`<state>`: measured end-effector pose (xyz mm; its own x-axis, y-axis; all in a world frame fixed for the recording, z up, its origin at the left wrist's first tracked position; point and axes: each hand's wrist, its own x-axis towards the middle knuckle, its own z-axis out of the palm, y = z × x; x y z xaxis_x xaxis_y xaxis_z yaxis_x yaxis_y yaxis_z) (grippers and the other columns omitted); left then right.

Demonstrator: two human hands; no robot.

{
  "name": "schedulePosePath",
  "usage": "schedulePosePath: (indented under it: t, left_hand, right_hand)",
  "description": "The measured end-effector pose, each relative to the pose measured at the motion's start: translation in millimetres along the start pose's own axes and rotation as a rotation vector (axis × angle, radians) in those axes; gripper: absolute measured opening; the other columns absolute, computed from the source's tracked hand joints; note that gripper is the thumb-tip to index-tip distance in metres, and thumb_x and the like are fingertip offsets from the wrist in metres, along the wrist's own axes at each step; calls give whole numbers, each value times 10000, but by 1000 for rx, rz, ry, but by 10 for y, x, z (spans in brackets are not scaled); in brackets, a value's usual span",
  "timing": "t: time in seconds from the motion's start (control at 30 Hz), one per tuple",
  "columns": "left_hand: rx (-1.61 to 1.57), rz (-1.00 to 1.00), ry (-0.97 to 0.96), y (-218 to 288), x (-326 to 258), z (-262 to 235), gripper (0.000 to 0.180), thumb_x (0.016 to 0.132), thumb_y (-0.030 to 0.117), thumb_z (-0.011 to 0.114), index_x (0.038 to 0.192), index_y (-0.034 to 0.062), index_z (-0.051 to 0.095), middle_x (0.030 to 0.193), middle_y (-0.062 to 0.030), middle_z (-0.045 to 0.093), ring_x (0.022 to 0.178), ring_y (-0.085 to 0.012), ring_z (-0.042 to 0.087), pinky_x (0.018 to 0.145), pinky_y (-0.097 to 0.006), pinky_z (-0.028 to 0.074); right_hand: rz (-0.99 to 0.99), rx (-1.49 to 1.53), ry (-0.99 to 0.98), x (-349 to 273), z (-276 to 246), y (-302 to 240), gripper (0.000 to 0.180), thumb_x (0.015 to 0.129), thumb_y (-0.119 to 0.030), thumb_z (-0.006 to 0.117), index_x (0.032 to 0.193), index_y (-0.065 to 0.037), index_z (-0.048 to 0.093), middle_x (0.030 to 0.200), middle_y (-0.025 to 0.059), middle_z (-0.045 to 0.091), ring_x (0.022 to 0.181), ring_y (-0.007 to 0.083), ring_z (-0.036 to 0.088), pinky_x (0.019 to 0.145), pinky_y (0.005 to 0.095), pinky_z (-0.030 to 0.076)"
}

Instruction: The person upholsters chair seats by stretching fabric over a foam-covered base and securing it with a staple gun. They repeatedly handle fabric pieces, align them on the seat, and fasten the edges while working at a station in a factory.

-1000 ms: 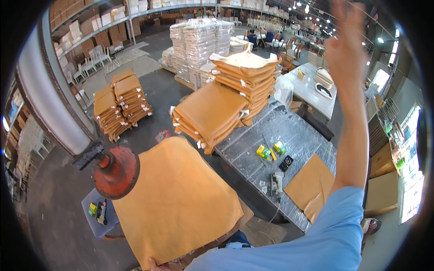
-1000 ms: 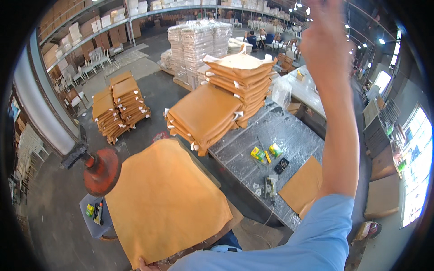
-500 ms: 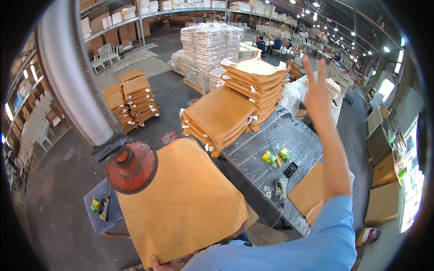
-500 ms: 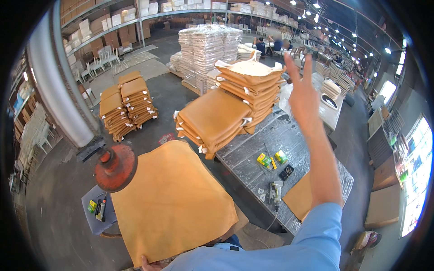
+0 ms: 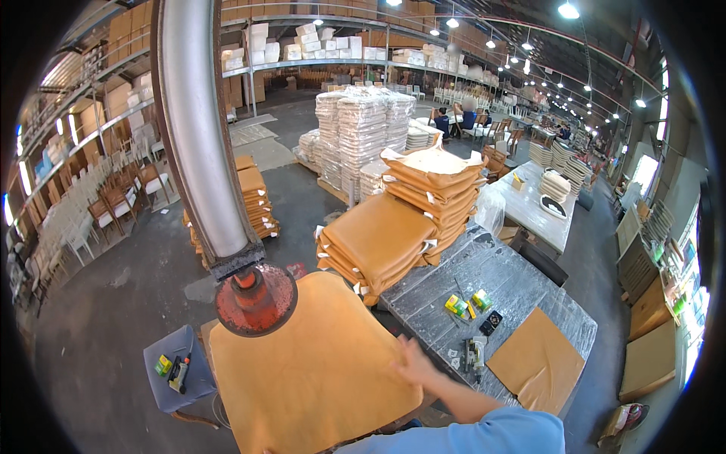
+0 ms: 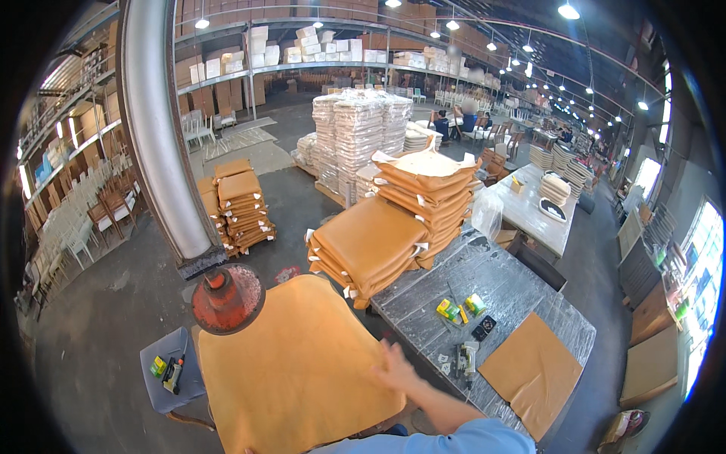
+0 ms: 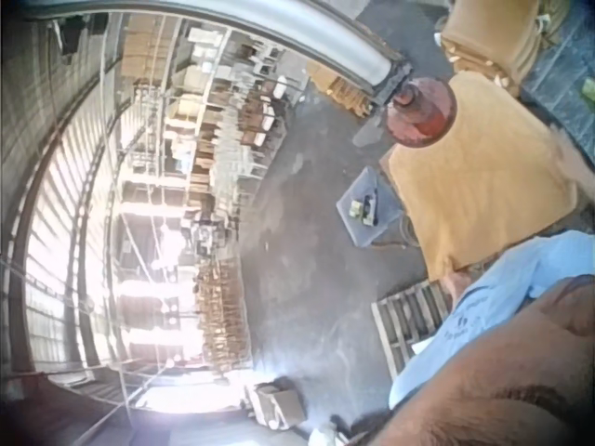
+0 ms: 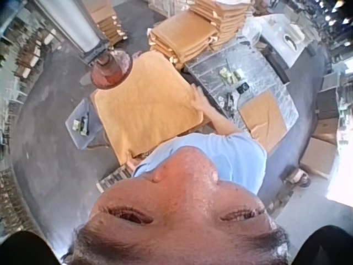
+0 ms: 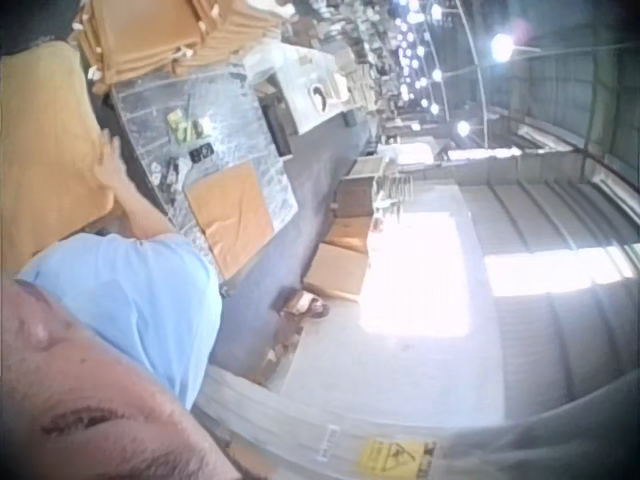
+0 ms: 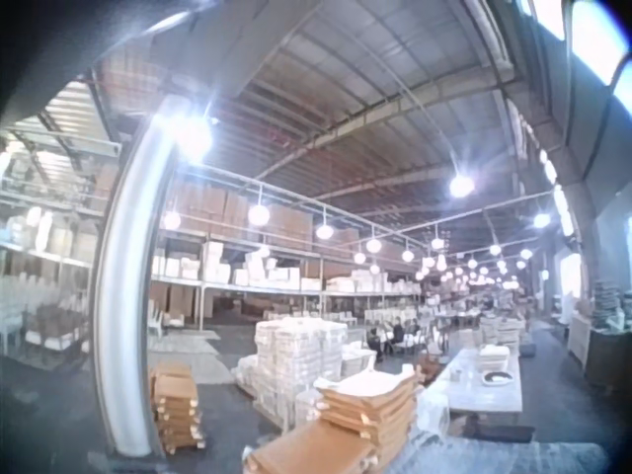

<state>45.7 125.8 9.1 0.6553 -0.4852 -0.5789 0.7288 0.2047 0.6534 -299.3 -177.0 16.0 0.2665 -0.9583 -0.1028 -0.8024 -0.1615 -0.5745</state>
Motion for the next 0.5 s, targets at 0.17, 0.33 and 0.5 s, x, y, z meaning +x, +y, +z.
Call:
schedulePosePath:
  t: [0.17,0.33,0.5]
  left_hand:
    - [36,-34,-28,-31,73,-49,556,1042,360,626,1464,9,535,1414,-173,625,1245,-324,617,1037,-470,532]
    - [52,53,65,182,-29,-178,533,1049,361,611,1447,13,546,1395,-166,637,1231,-319,627,1026,-468,541]
    - [43,2,37,98,28,-69,512,1055,362,596,1431,16,557,1377,-159,648,1218,-313,638,1014,-466,549]
  right_hand:
    - [-7,-620,795,679,-2893,161,903,896,53,569,1691,-172,203,1608,287,417,1361,449,524,1077,499,458]
    - [-179,-797,1402,689,-4686,-1761,1167,780,156,532,1679,-476,140,1690,277,285,785,345,754,541,377,548]
    - [-195,-1030,1388,613,-5013,-2053,1167,771,165,535,1661,-503,181,1682,258,321,678,315,726,495,384,524]
